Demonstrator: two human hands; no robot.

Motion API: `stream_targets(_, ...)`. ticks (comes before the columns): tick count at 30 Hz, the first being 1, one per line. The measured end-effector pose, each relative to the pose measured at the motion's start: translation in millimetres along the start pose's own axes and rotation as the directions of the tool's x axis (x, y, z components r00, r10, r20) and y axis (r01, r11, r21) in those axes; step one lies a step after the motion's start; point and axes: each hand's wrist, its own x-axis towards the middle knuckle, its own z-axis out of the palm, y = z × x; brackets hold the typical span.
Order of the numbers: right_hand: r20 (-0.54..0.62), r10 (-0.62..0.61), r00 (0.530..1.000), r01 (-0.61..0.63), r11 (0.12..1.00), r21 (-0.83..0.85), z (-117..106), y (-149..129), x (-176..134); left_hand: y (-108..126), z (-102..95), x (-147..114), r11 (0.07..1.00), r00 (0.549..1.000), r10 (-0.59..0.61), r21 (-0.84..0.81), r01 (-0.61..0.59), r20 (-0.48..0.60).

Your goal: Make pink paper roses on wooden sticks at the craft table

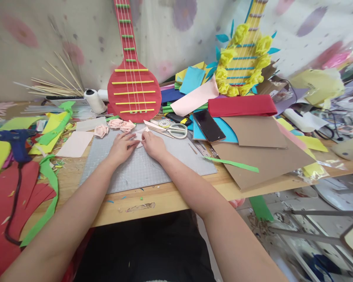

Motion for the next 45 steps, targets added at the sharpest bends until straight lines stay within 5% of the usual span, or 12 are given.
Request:
stream_targets(24,0.016,0.014,1.0,-0.012,0.997,-0.081,-5,-9,-6,7,0.9,3,0.99,0.992,-0.128,-0.062,0.128,0.006)
stream_targets(34,-0.043,0.176,0.983,-0.179,0.981,-0.074,-6,6,-5,10,0.3,2,0.99,0.99,-0.132,-0.058,0.13,-0.04)
stream_targets(41,-0.132,-0.128,0.983,0.145,0.98,0.134,-4,-3,-3,16,-0.9,0,0.965,0.955,-0.261,-0.018,0.261,-0.139)
stream_targets(45,-0.175,-0.082,0.981,0.103,0.988,0.113,-3,-6,3,17,-0.7,-1,0.949,0.94,-0.314,0.001,0.317,-0.134)
